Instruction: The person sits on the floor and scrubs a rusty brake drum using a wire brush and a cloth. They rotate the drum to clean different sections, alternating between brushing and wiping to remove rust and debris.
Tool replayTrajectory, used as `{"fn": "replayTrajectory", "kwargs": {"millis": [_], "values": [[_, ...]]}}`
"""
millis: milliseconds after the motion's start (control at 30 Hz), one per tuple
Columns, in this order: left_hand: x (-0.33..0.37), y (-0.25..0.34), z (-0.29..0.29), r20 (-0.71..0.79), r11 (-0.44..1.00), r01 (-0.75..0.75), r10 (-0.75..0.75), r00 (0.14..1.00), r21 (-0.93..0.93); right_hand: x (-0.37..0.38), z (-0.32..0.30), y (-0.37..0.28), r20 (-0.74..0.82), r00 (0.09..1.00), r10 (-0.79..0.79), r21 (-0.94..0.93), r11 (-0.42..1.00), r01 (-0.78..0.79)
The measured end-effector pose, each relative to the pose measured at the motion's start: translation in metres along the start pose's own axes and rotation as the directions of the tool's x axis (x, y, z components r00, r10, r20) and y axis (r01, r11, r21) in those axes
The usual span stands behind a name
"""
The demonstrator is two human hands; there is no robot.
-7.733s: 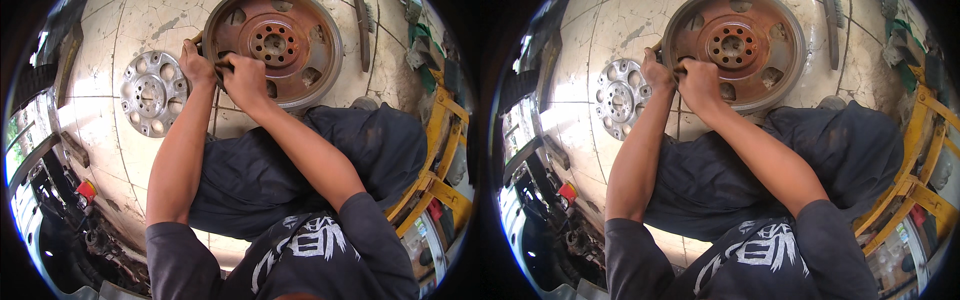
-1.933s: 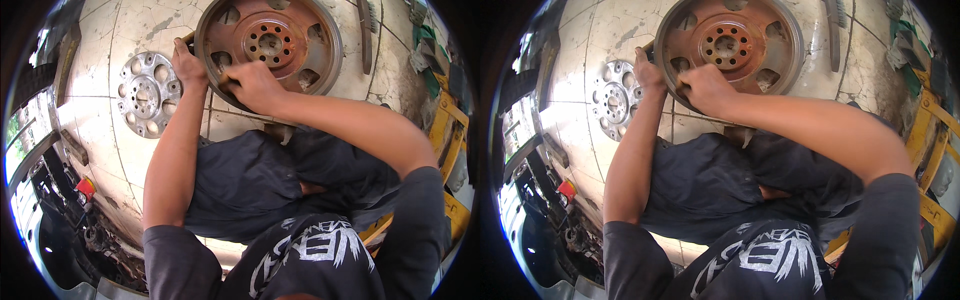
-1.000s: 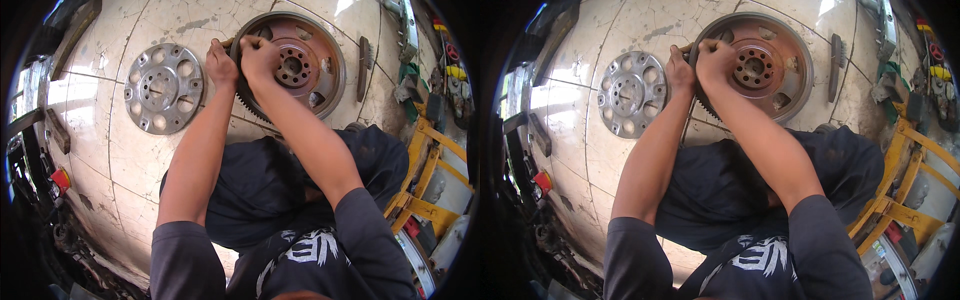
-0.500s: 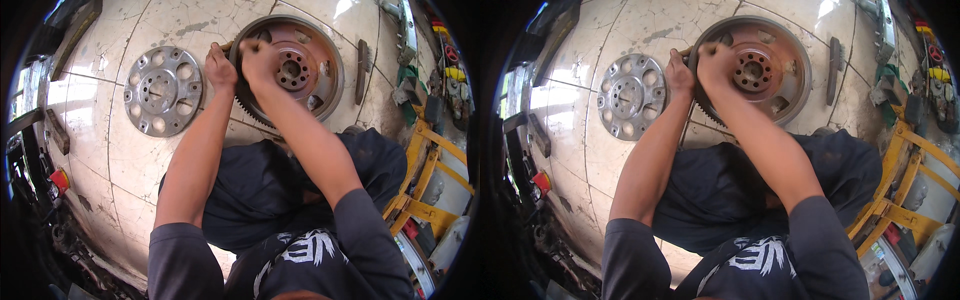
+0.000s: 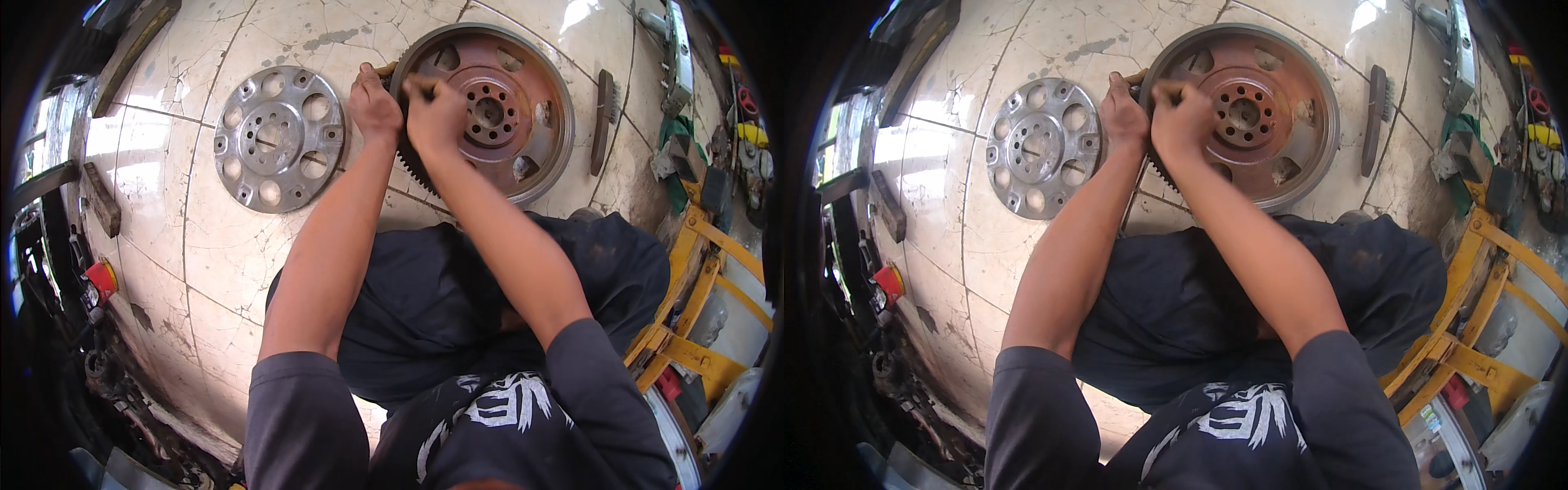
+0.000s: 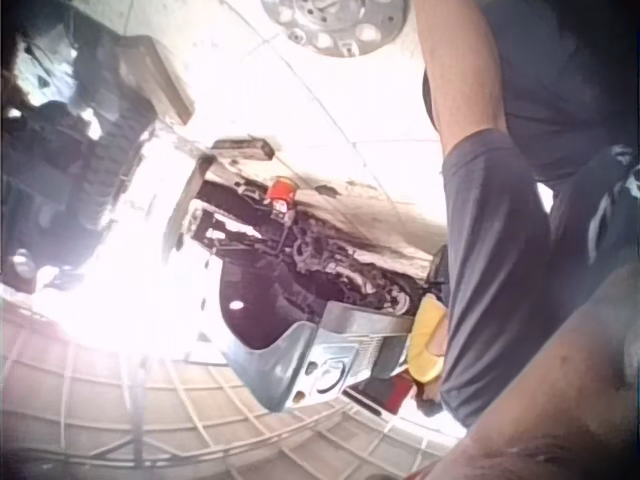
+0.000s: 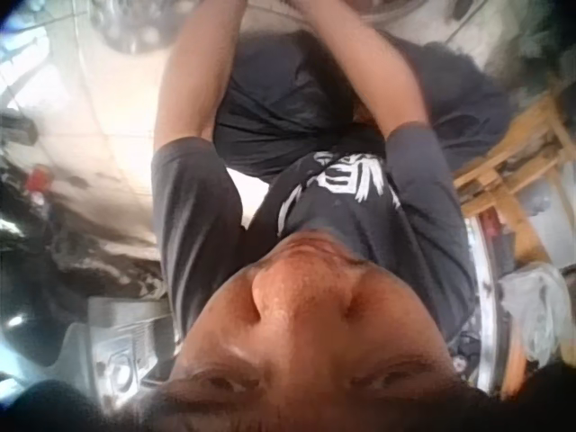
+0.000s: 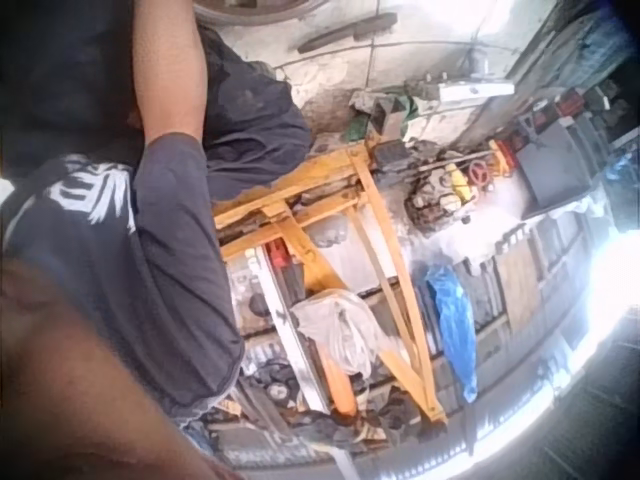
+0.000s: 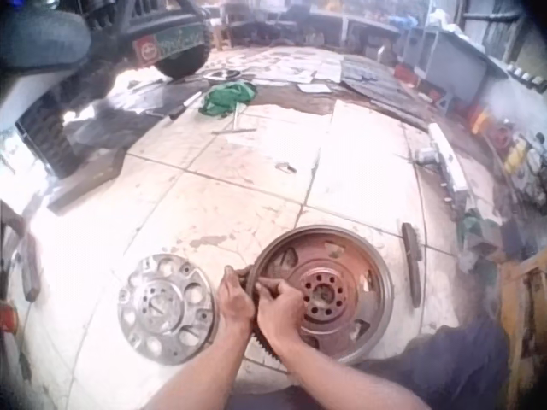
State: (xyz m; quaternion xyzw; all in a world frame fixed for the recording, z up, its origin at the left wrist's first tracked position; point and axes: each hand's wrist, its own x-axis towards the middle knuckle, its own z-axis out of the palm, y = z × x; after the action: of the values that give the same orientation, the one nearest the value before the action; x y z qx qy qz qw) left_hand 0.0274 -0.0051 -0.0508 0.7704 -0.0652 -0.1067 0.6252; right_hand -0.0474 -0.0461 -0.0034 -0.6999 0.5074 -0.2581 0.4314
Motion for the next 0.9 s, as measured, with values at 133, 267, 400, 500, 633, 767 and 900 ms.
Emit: {"fn": "replayTrajectory", "kwargs": {"millis": [133,267,400,500,633,767,900], "values": [[-0.003,0.006,-0.003,-0.008,1.000,-0.014,0.014,1.000,-0.016,-0.002,-0.016,0.003,0.175,0.985,0.014,-0.069,0.998,-0.002],[-0.005,0.030,0.007,0.070,1.000,-0.011,0.009,0.998,0.026,0.042,-0.004,-0.014,-0.062,0.981,0.182,0.039,0.983,-0.180],[0.002,-0.001,0.002,0.004,0.998,-0.034,0.034,0.999,0.060,0.003,-0.036,0.017,0.336,0.937,-0.091,-0.062,0.991,0.118],[-0.007,0.018,0.001,0.076,0.979,-0.047,0.033,0.997,0.198,0.015,-0.092,0.016,0.385,0.920,0.074,0.206,0.965,-0.164],[-0.001,0.021,0.003,0.148,0.895,-0.240,0.198,0.969,0.375,0.033,-0.163,-0.021,0.436,0.885,0.164,0.389,0.852,-0.350],[0.011,0.019,-0.010,0.245,0.799,-0.319,0.220,0.944,0.511,0.010,-0.238,-0.041,0.492,0.870,0.037,0.417,0.867,-0.273],[0.017,0.028,-0.010,0.325,0.731,-0.365,0.206,0.923,0.576,0.018,-0.275,0.014,0.151,0.973,0.173,0.393,0.893,-0.220]]}}
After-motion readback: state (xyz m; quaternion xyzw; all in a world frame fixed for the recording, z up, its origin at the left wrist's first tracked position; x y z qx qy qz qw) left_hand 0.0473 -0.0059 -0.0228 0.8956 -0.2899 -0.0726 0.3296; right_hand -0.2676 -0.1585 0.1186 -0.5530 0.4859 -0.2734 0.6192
